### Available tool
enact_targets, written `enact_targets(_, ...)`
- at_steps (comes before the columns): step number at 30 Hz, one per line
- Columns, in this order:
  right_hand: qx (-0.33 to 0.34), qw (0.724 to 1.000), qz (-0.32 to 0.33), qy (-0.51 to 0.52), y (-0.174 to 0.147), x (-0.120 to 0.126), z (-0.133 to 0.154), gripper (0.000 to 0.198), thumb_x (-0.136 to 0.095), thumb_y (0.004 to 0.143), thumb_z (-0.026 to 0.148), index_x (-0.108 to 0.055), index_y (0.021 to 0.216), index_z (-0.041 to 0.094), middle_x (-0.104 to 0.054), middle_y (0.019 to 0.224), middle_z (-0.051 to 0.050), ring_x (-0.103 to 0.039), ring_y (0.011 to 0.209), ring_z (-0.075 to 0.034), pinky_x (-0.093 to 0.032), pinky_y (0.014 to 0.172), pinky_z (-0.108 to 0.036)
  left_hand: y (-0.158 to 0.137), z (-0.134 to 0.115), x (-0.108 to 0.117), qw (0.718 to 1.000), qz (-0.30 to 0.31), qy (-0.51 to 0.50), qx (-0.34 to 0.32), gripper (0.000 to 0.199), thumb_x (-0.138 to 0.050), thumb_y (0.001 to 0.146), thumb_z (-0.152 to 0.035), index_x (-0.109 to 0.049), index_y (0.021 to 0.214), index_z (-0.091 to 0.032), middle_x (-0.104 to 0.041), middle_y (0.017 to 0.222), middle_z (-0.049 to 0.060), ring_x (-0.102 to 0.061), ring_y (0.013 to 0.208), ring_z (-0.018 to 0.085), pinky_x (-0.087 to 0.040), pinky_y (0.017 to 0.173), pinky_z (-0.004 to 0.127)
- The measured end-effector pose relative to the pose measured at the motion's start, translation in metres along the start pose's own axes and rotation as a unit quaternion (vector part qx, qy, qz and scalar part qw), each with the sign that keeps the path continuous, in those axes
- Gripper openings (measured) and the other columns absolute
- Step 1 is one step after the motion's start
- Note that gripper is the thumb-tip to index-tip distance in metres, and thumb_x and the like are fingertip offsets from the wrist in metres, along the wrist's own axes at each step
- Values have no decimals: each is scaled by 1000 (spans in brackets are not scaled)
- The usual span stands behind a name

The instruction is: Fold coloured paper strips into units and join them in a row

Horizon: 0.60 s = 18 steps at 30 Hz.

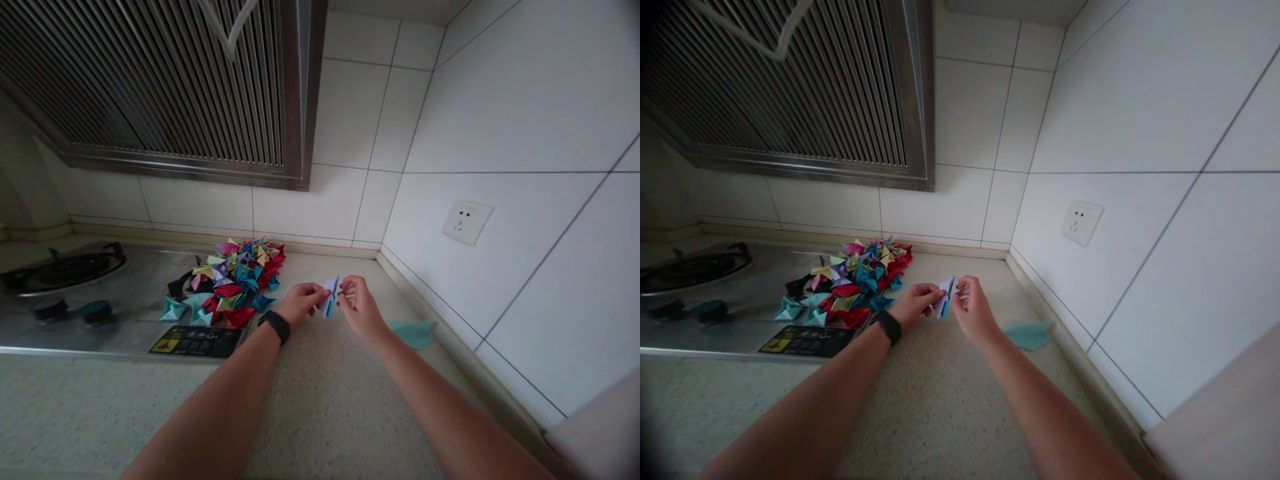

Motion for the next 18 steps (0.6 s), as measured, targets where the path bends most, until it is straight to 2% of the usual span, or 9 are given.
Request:
enact_targets(2, -79, 995, 51, 39, -1, -7, -7, 19, -51, 89, 33, -49, 103, 21, -58, 82, -2, -62, 71, -15, -55, 61, -29, 0, 0, -2, 1000, -6, 3, -8, 41, -67, 72, -53, -58, 79, -14, -53, 65, -3, -45, 50, 6, -37, 44, 17)
enact_targets(5, -126, 984, 112, 57, -2, -14, -11, 23, -49, 89, 42, -51, 86, 20, -58, 72, 0, -60, 62, -13, -53, 58, -26, 0, 1, -5, 1000, -4, 3, -22, 39, -66, 75, -51, -56, 82, -14, -54, 69, -2, -46, 51, 6, -37, 44, 16)
enact_targets(7, -134, 982, 116, 62, -3, -16, -11, 23, -49, 89, 43, -50, 83, 20, -59, 72, 1, -60, 60, -13, -52, 57, -26, 1, 3, -7, 1000, 2, 7, -27, 38, -64, 76, -50, -55, 83, -15, -55, 70, -1, -47, 51, 6, -37, 44, 16)
enact_targets(11, -118, 982, 137, 57, -3, -16, -9, 21, -46, 91, 39, -53, 88, 20, -59, 74, 0, -60, 62, -13, -50, 57, -25, 1, 6, -7, 999, 5, 12, -32, 37, -64, 76, -51, -53, 82, -15, -54, 69, -2, -48, 53, 6, -36, 45, 16)
enact_targets(18, -107, 979, 169, 40, -2, -8, -9, 19, -45, 91, 38, -51, 84, 20, -57, 69, 2, -58, 58, -12, -46, 56, -23, 1, 5, -7, 997, 22, 59, -51, 37, -61, 78, -50, -58, 82, -13, -53, 67, -1, -47, 54, 7, -39, 47, 18)
Point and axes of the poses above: each hand's wrist, its own y-axis towards the middle knuckle, its own x-axis out of the back of the hand, z = x × y, the point moved 1 cm from there along y, towards the middle knuckle
